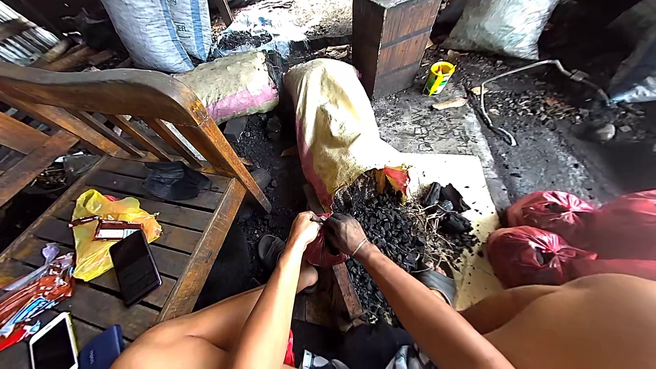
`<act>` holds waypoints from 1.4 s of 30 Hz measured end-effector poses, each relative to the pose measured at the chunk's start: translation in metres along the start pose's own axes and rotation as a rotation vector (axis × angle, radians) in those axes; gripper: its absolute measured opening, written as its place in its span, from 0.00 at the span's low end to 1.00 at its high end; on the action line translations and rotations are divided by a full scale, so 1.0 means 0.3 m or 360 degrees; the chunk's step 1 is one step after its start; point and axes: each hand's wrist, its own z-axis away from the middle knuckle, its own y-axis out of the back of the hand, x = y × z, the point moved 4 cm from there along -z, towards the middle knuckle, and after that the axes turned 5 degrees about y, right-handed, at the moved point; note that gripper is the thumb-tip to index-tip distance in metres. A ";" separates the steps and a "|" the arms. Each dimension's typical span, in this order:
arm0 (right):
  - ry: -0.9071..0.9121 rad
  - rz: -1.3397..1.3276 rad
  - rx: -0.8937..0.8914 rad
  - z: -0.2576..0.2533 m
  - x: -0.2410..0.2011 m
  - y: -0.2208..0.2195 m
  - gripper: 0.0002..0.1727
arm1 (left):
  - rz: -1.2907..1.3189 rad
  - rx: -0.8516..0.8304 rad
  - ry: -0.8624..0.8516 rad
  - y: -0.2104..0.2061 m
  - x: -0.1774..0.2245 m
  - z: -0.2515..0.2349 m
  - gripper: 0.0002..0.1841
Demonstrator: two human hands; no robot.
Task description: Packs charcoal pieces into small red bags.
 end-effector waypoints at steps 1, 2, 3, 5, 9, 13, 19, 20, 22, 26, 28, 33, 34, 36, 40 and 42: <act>0.0035 0.0043 0.0041 0.001 -0.006 0.001 0.16 | -0.0008 0.0003 -0.0007 0.001 0.000 0.001 0.11; 0.0054 0.0071 0.0068 0.001 -0.011 0.004 0.16 | -0.0012 0.0007 -0.0016 0.001 -0.001 0.001 0.11; 0.0050 0.0079 0.0067 0.001 -0.016 0.008 0.17 | -0.0016 0.0014 -0.0032 0.000 -0.002 0.001 0.11; -0.0051 0.0027 0.0020 -0.001 -0.017 0.013 0.18 | -0.0053 0.0039 -0.0084 -0.005 -0.005 0.003 0.11; -0.0455 -0.0317 -0.0228 -0.027 0.022 0.036 0.17 | -0.0164 0.0097 -0.0296 -0.014 0.007 0.021 0.11; -0.0563 -0.0547 -0.0286 -0.045 0.052 0.049 0.15 | -0.0161 0.0036 -0.0344 -0.019 0.019 0.037 0.12; -0.0446 -0.0607 -0.0339 -0.040 0.090 0.054 0.11 | -0.0101 0.0062 -0.0193 -0.038 0.027 0.025 0.09; -0.0360 -0.0551 -0.0302 -0.035 0.094 0.057 0.11 | -0.0105 0.0073 -0.0171 -0.039 0.030 0.022 0.09; -0.0230 -0.0433 -0.0157 -0.021 0.088 0.058 0.11 | -0.0124 0.0110 -0.0130 -0.037 0.038 0.017 0.09; -0.0188 -0.0175 -0.0045 -0.003 0.036 0.037 0.12 | -0.0162 0.0187 -0.0094 -0.034 0.043 0.016 0.08; -0.0260 -0.0014 -0.0054 -0.002 0.000 0.038 0.13 | -0.0188 0.0202 -0.0080 -0.030 0.051 0.026 0.09; -0.0438 0.0008 -0.0207 -0.022 0.004 0.040 0.17 | -0.0156 0.0186 -0.0155 -0.033 0.040 0.030 0.09; -0.0467 -0.0079 -0.0242 -0.025 0.025 0.037 0.17 | -0.0126 0.0172 -0.0194 -0.037 0.030 0.026 0.09; -0.0454 -0.0252 -0.0263 -0.029 0.059 0.034 0.16 | -0.0042 0.0107 -0.0285 -0.040 0.009 0.019 0.09; -0.0302 -0.0438 -0.0367 -0.034 0.076 0.040 0.14 | 0.0067 -0.0003 -0.0407 -0.030 -0.020 0.016 0.10; -0.0233 -0.0502 -0.0401 -0.036 0.082 0.040 0.13 | 0.0029 -0.0031 -0.0433 -0.026 -0.021 0.016 0.10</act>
